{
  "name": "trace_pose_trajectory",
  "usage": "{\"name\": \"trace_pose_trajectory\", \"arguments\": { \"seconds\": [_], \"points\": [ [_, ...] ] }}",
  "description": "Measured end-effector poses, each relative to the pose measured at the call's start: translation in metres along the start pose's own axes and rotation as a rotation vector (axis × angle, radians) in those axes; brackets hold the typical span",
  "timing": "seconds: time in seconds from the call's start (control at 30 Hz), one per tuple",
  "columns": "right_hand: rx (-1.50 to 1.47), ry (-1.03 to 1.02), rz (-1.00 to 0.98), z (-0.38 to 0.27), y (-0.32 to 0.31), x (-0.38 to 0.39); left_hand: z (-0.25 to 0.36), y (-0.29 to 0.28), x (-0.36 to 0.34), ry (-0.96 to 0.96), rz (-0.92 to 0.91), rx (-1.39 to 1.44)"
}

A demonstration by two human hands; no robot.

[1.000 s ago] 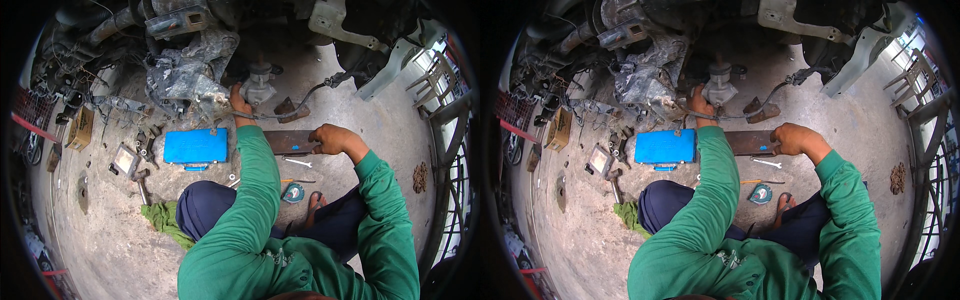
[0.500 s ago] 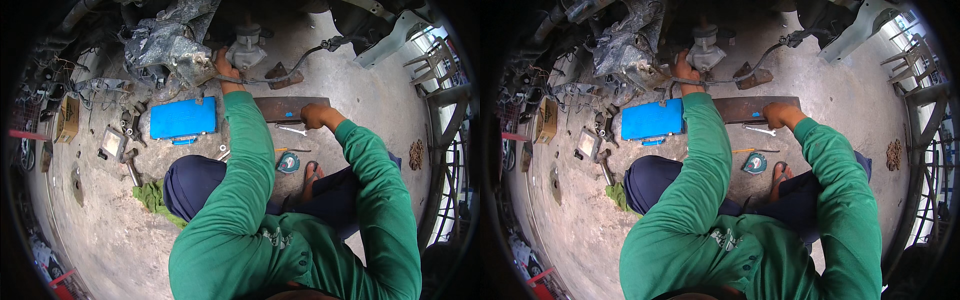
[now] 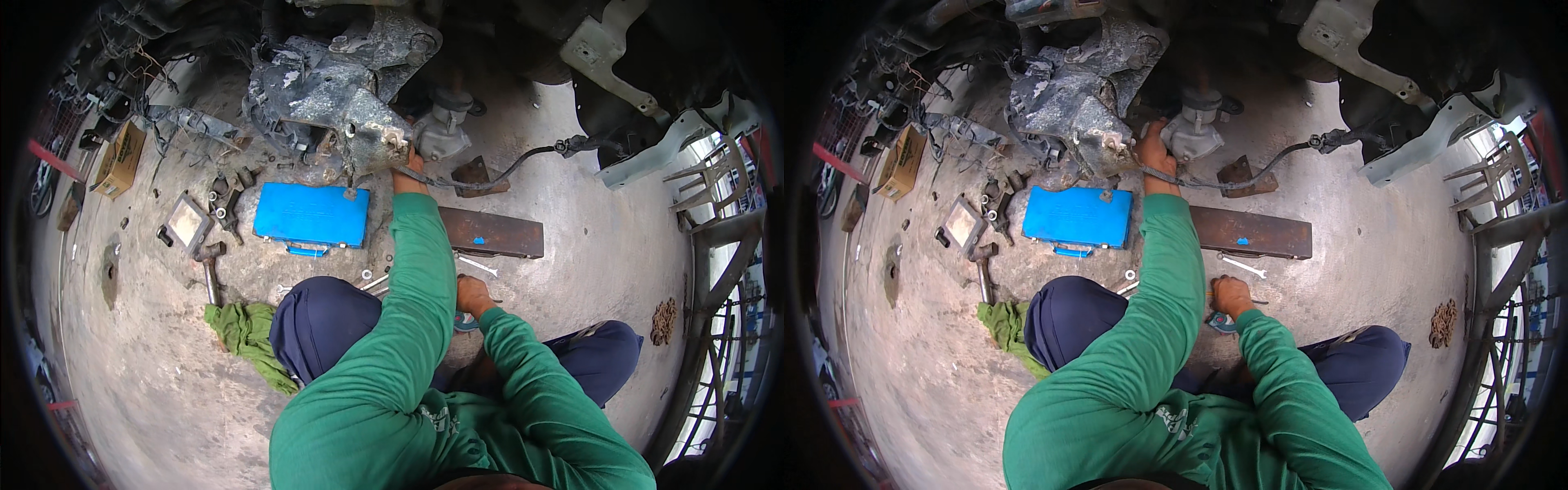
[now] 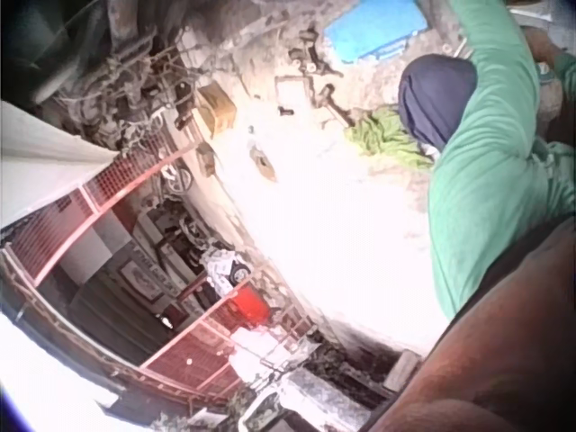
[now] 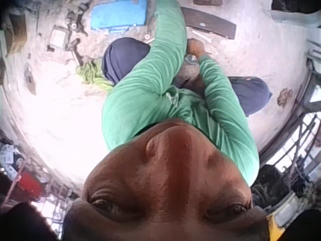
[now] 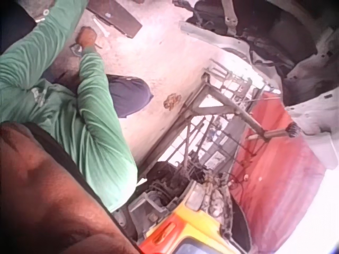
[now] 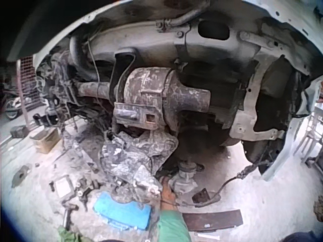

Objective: The person sits on the floor and works on a vehicle's suspension component. They use a pencil to mark a metal part, measure with a tape measure, and handle a wrench and other tools while adjusting parts under the vehicle.

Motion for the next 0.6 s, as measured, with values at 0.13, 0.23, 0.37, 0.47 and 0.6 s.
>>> {"name": "trace_pose_trajectory", "arguments": {
  "seconds": [0.13,0.23,0.37,0.47,0.6],
  "points": [
    [0.095,-0.048,0.038,-0.002,0.014,0.001,-0.008,0.002,-0.003,-0.022,-0.01,0.014],
    [0.134,-0.076,-0.004,-0.003,0.019,-0.003,-0.011,0.0,-0.005,-0.034,-0.008,0.016],
    [0.127,-0.143,0.115,0.001,0.018,-0.006,-0.019,0.002,-0.006,-0.051,-0.019,0.009],
    [-0.013,-0.111,0.191,-0.001,-0.003,-0.001,-0.022,-0.008,-0.015,-0.011,-0.029,0.016],
    [-0.225,-0.002,0.225,0.008,-0.041,-0.001,-0.025,-0.014,-0.03,-0.018,-0.036,0.039]
  ]
}}
Point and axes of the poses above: each hand's wrist, its own x-axis away from the middle knuckle, its own y-axis out of the palm, z = x × y, the point moved 3 cm from there along -x, towards the middle knuckle, and after that the axes turned 7 degrees about y, right-handed, at the moved point
